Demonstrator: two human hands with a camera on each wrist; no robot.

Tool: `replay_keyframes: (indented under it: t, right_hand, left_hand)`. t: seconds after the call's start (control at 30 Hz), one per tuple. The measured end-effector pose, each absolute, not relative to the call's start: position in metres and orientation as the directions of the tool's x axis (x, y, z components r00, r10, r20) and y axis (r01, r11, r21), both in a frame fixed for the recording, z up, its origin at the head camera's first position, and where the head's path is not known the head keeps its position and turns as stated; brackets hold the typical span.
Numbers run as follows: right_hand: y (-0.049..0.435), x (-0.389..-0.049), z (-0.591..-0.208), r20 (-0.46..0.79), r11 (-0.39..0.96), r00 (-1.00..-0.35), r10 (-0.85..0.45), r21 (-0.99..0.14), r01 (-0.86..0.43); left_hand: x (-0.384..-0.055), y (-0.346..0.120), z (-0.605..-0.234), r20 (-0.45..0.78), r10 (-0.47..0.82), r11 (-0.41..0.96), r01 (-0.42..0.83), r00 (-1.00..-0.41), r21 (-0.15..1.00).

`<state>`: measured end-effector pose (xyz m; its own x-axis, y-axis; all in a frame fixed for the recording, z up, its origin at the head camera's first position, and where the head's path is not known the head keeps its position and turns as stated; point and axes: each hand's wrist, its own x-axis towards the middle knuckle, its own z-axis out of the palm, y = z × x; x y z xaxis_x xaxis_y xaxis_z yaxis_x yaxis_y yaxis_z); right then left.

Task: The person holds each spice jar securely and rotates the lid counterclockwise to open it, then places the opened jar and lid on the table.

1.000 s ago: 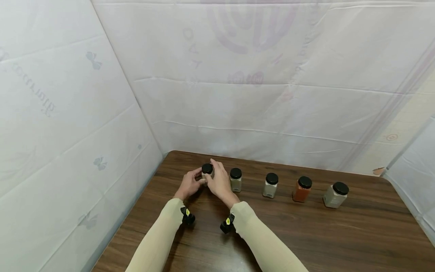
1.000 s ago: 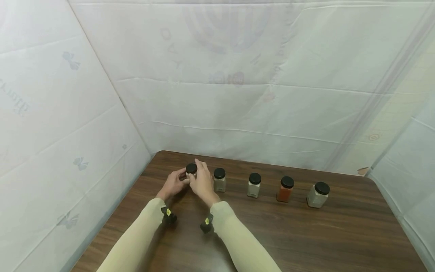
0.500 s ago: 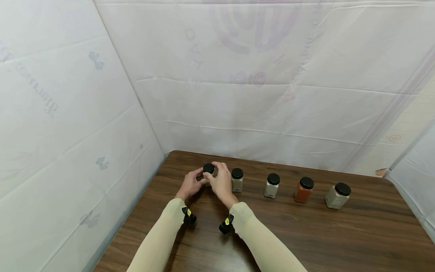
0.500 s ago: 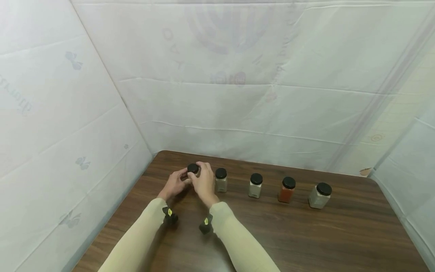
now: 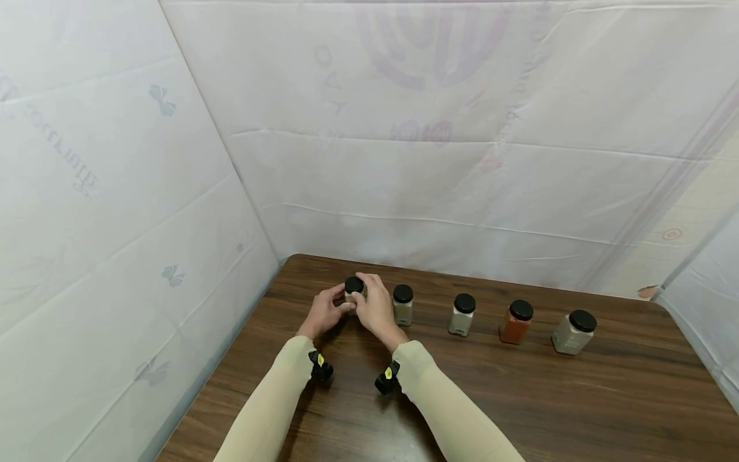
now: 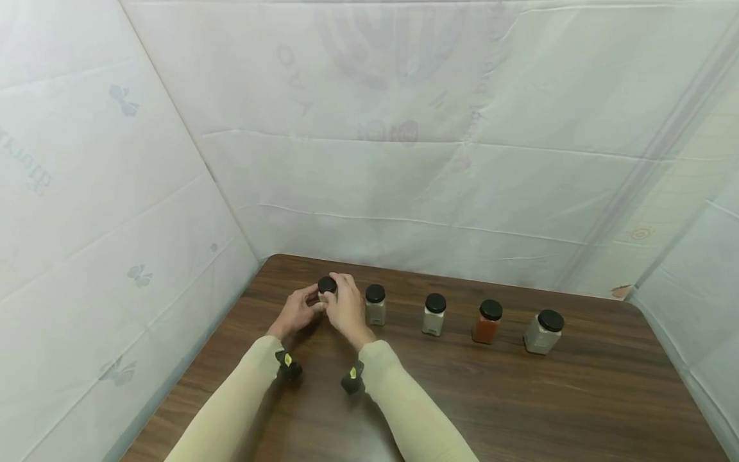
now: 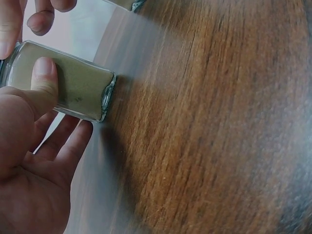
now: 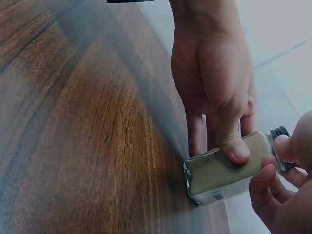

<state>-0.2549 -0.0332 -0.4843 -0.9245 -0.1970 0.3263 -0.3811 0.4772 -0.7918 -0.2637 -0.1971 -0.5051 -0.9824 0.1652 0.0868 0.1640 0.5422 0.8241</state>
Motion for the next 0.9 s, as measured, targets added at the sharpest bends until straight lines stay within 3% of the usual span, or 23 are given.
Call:
replay_keyframes:
  t: [0.2,0.6,0.9]
  right_hand:
    - [-0.034,-0.253,-0.484,0.309,0.455,-0.931,-0.194,-0.813,-0.364]
    - [-0.042,-0.253,-0.490,0.310,0.470,-0.951,-0.003,-0.839,-0.275]
    - [-0.043,-0.254,-0.490,0.332,0.456,-0.943,-0.018,-0.837,-0.303]
  left_hand:
    - [-0.263,-0.197,-0.505,0.084,0.148,0.554,0.153,-0.985,0.818]
    - [-0.263,-0.196,-0.507,0.099,0.135,0.571,0.160,-0.986,0.806]
    - [-0.264,-0.196,-0.506,0.087,0.146,0.566,0.155,-0.985,0.810]
